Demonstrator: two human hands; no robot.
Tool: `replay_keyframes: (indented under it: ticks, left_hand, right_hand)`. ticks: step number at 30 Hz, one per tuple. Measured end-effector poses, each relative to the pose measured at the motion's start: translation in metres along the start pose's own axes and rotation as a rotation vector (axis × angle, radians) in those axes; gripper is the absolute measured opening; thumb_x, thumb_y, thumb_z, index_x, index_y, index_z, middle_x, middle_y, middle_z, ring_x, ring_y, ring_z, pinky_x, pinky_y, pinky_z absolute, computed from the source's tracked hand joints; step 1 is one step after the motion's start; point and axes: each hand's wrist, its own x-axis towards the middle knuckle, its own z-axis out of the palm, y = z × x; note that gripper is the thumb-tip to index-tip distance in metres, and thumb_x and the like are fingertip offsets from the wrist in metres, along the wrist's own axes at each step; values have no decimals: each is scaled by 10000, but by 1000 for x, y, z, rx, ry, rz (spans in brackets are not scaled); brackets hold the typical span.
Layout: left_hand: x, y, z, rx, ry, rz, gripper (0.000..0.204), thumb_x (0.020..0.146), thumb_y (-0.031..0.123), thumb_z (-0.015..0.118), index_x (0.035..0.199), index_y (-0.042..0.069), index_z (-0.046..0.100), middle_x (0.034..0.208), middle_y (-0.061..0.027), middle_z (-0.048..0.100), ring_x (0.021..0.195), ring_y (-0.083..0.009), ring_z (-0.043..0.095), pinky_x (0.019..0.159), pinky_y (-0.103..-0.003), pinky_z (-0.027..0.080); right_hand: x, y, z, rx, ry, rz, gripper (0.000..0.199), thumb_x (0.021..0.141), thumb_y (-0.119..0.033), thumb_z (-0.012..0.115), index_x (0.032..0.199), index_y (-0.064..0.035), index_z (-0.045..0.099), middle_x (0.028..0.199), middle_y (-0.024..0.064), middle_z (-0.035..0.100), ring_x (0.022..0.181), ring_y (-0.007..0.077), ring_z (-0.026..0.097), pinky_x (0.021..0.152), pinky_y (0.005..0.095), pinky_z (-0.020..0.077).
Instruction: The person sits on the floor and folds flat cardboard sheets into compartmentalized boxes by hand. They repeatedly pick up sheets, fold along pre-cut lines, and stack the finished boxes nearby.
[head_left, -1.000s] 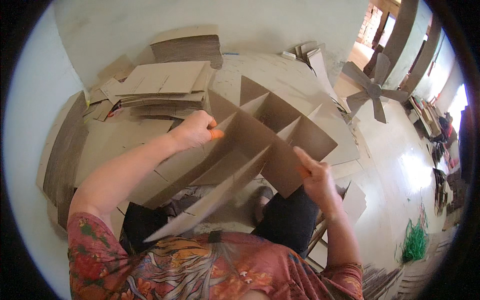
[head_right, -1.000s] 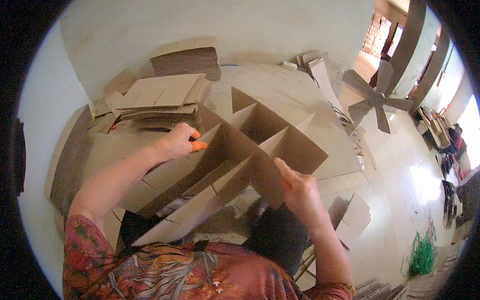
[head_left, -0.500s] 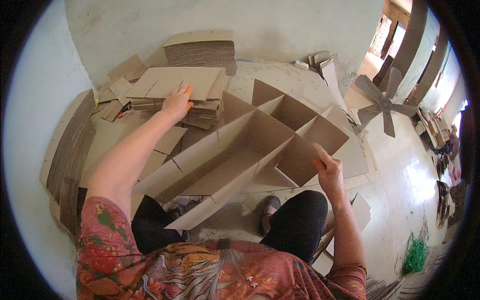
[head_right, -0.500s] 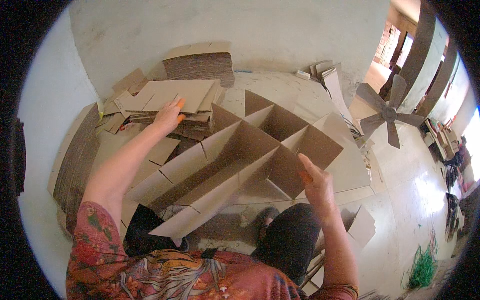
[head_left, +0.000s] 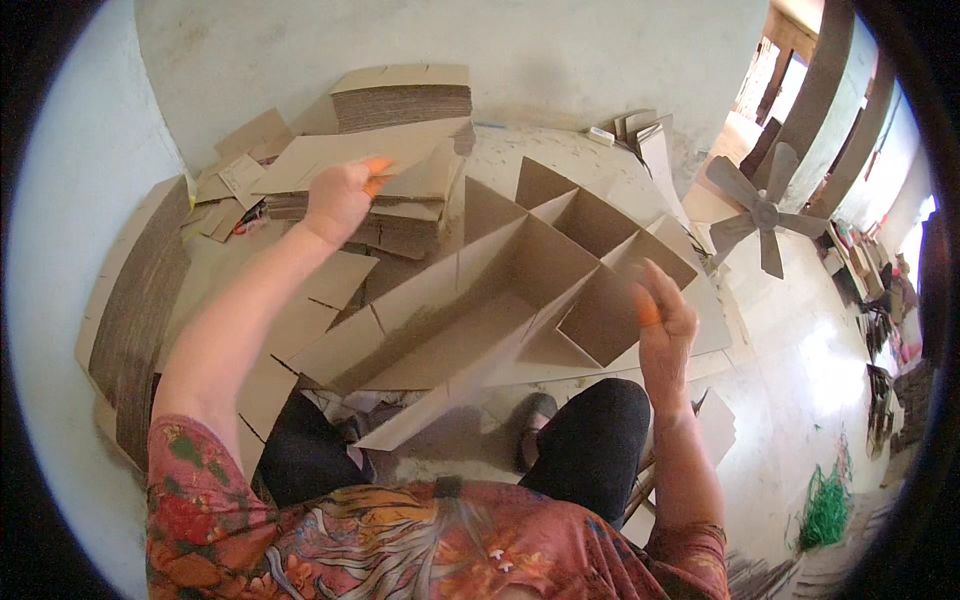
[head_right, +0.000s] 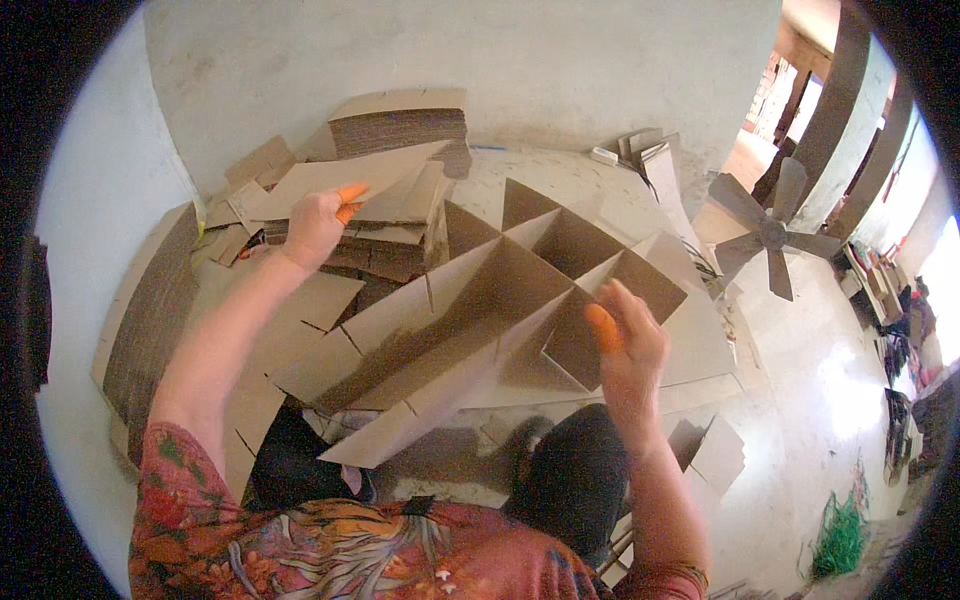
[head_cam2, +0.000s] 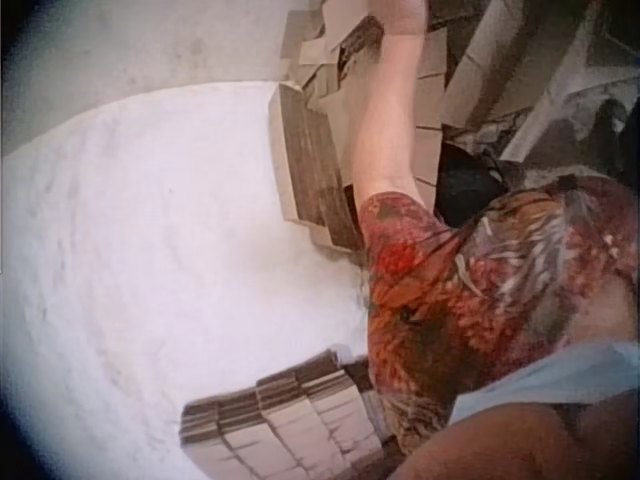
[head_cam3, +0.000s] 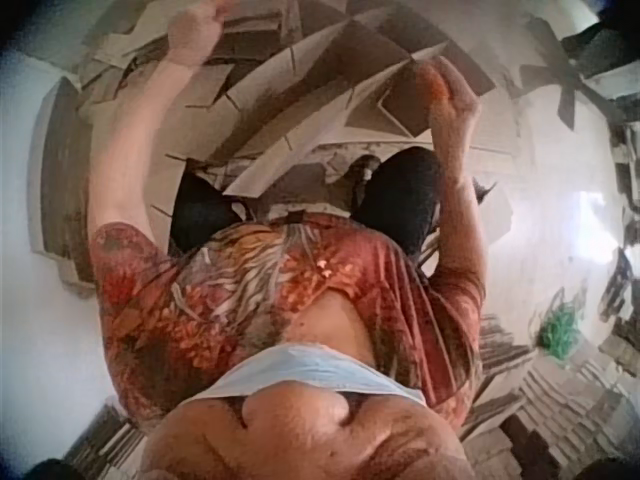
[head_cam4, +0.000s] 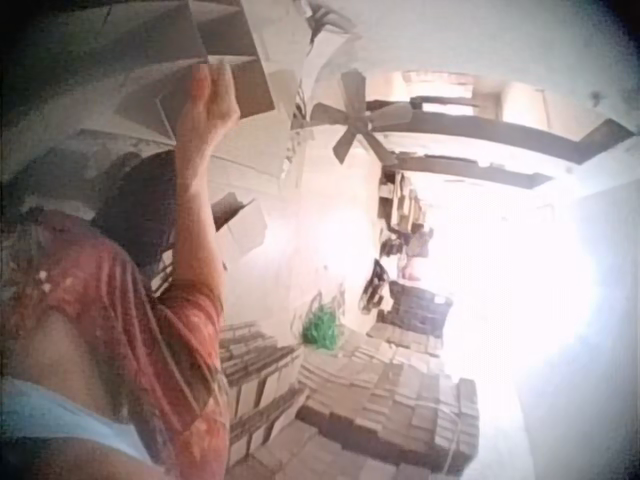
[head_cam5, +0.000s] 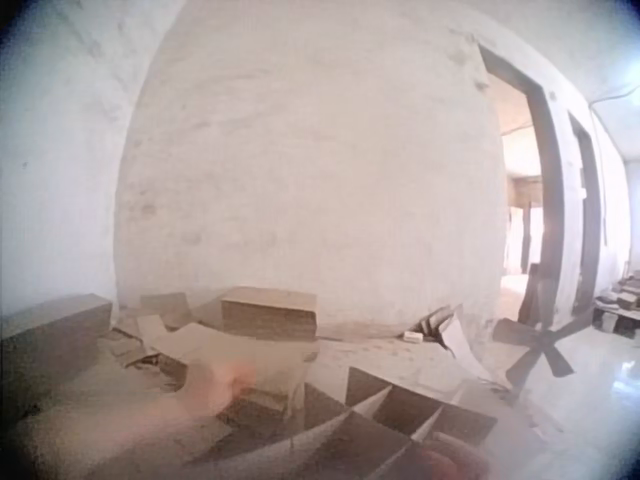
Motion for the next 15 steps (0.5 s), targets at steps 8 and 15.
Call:
replay_keyframes:
  ticks: [8,15]
  left_hand:
    - [-45,136,-38,-225,-11,806,357,732,118,644,1082,44,641,1141,-123,623,966,-293,625,811,-357,520]
    - [-23,72,-25,-519,95,93,569,799,373,694,1204,4,542,1101,-133,617,907,-259,616,787,-336,503]
  right_hand:
    - [18,-40,40,1096,14,636,254,912,-140,542,1085,46,549,1036,133,609,895,218,617,753,326,532]
    - [-5,-48,-11,640,193,213,116,844,-21,598,922,24,672,861,76,671,789,115,575,639,301,466]
